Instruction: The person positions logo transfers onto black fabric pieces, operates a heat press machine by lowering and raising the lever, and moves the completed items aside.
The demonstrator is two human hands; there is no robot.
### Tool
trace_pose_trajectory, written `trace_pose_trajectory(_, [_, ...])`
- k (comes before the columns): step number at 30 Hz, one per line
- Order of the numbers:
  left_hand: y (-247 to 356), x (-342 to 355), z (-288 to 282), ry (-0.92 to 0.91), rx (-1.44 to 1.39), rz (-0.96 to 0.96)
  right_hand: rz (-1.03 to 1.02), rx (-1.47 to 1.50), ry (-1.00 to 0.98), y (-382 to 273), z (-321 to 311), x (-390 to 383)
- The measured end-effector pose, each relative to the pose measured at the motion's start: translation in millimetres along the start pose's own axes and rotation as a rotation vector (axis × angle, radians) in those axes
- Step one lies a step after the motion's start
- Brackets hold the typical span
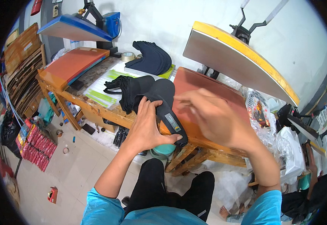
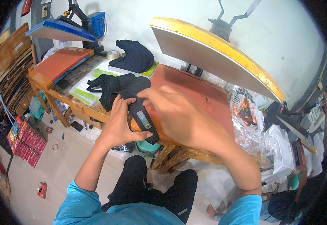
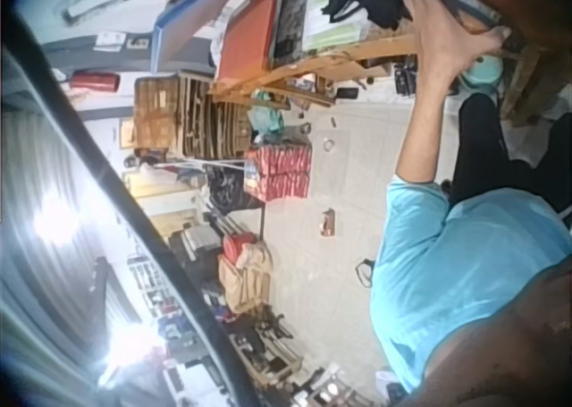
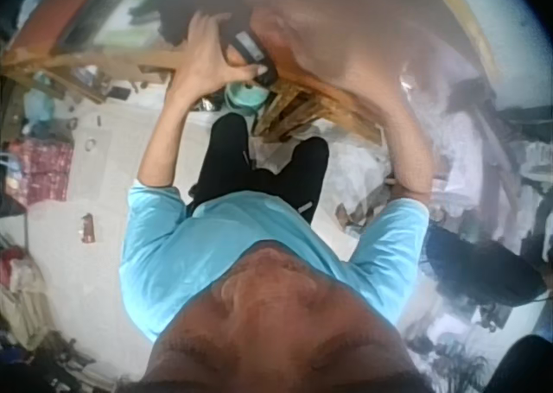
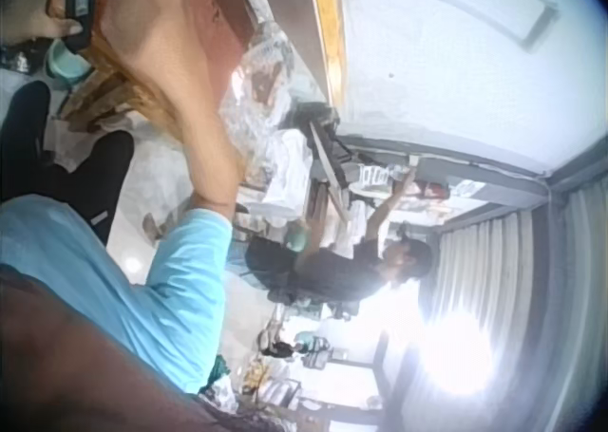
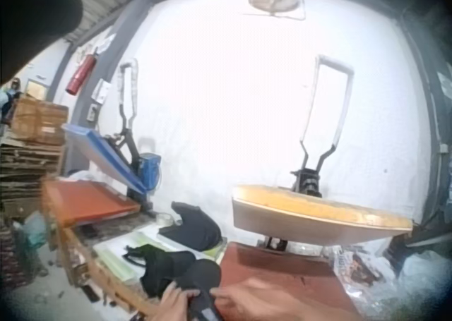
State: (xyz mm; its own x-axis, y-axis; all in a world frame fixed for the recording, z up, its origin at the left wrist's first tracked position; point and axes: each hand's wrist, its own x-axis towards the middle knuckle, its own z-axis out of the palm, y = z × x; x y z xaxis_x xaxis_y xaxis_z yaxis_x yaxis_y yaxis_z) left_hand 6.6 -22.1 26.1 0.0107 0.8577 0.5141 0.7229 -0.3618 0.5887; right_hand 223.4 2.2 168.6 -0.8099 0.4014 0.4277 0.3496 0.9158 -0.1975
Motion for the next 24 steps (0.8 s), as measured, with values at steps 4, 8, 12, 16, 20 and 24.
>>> trace_pose_trajectory(4, [-3, 3, 3, -0.045, -0.034, -0.023, -0.019, 0.166, -0.07, 38, 41, 21])
trace_pose_trajectory(8, [-6, 2, 1, -0.062, -0.011, -0.016, -0.049, 0.184, -0.149, 47, 56, 29])
trace_pose_trajectory(12, [-10, 1, 0, -0.056, -0.015, -0.025, -0.06, 0.153, -0.183, 49, 59, 26])
trace_pose_trajectory(16, [-9, 1, 0, -0.053, -0.015, -0.034, -0.056, 0.144, -0.179, 51, 63, 23])
trace_pose_trajectory(20, [-8, 4, -2, -0.074, -0.009, -0.023, -0.049, 0.135, -0.178, 53, 66, 23])
trace_pose_trajectory(24, [-9, 3, -2, -0.067, -0.01, -0.016, -0.059, 0.139, -0.173, 54, 66, 22])
